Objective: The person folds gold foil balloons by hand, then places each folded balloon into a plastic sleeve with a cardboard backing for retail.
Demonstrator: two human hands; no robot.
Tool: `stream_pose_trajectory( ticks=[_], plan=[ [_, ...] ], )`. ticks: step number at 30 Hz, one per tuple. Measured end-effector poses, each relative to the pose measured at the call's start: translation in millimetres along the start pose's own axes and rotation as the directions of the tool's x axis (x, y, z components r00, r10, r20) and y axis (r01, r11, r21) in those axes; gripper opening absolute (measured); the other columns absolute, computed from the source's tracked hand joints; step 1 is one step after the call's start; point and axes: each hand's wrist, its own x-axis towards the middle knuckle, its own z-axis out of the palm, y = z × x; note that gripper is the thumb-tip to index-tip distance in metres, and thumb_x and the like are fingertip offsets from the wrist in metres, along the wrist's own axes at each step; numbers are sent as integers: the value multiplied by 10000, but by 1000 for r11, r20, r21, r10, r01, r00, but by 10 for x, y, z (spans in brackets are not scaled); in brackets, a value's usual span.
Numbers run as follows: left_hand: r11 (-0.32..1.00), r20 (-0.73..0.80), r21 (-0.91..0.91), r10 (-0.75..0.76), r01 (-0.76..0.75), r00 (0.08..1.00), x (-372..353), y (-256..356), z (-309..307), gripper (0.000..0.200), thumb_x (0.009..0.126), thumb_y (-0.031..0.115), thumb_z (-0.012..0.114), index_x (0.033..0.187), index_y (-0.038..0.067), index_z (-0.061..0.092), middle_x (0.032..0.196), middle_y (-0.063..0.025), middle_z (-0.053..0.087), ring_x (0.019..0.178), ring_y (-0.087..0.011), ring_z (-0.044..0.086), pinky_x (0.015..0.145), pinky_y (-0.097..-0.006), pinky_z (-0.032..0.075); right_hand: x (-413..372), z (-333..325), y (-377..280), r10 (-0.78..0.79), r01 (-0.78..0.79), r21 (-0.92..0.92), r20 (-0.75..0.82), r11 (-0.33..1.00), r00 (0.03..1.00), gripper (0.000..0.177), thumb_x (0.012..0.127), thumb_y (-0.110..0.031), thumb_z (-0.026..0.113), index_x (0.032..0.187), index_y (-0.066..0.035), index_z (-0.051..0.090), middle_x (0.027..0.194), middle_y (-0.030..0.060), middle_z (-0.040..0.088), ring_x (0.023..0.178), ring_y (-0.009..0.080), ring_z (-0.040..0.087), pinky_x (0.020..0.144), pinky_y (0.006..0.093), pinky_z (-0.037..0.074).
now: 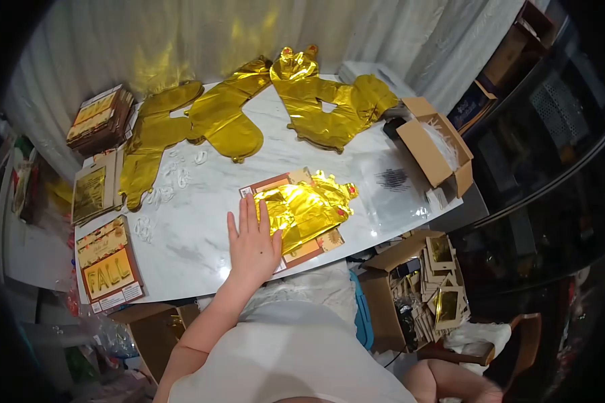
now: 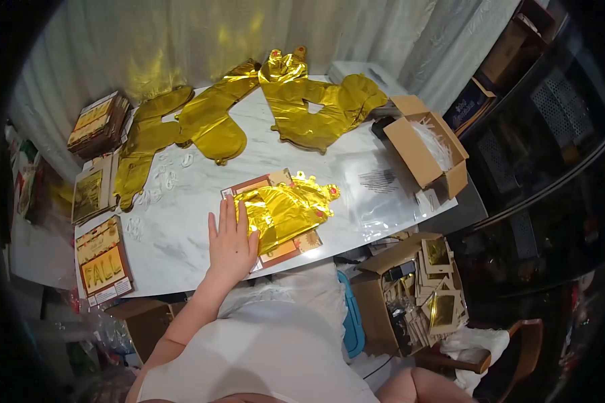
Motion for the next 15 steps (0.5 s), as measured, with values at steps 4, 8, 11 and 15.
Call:
stream_pose_trajectory(
  ticks=[4, 8, 11, 15],
  plan=[
    [1000, -9, 21, 10, -10, 1000, -8, -8, 27, 749, 1055, 387, 541, 1630, -63, 374, 1741, -304, 230, 1641, -399, 195, 1304, -616, 101, -1023, -373, 389, -418, -306, 291, -513, -906, 750, 203, 1053, -81, 462, 954, 32, 598, 990, 168, 678, 879, 251, 695, 754, 316, 614],
    [1000, -7, 5, -2, 2, 1000, 4, -7, 17, 755, 1047, 390, 543, 1630, -59, 375, 1744, -302, 225, 1644, -393, 189, 1306, -615, 95, -1681, -926, 2169, -171, -955, 164, -978, -248, -123, 288, 1046, -167, 553, 1174, 26, 724, 1264, 193, 705, 1216, 379, 648, 1092, 491, 494],
    [1000, -1, -2, -16, 16, 1000, 8, 6, 8, 767, 1032, 387, 554, 1631, -58, 375, 1744, -302, 225, 1645, -391, 188, 1307, -615, 91, -1775, -1343, 3309, 580, -939, -295, -802, -178, 142, 658, 1039, -338, 651, 1569, 12, 482, 1609, 232, 498, 1525, 405, 440, 1261, 524, 332],
    [1000, 1, -7, -9, 9, 1000, 3, -6, 38, 787, 1010, 377, 578, 1631, -62, 374, 1743, -300, 228, 1642, -391, 195, 1307, -617, 92, -1943, -1173, 3594, 614, -965, -201, -787, -169, 56, 795, 1021, -431, 668, 1619, 20, 400, 1702, 215, 383, 1583, 387, 360, 1289, 522, 277]
  ],
)
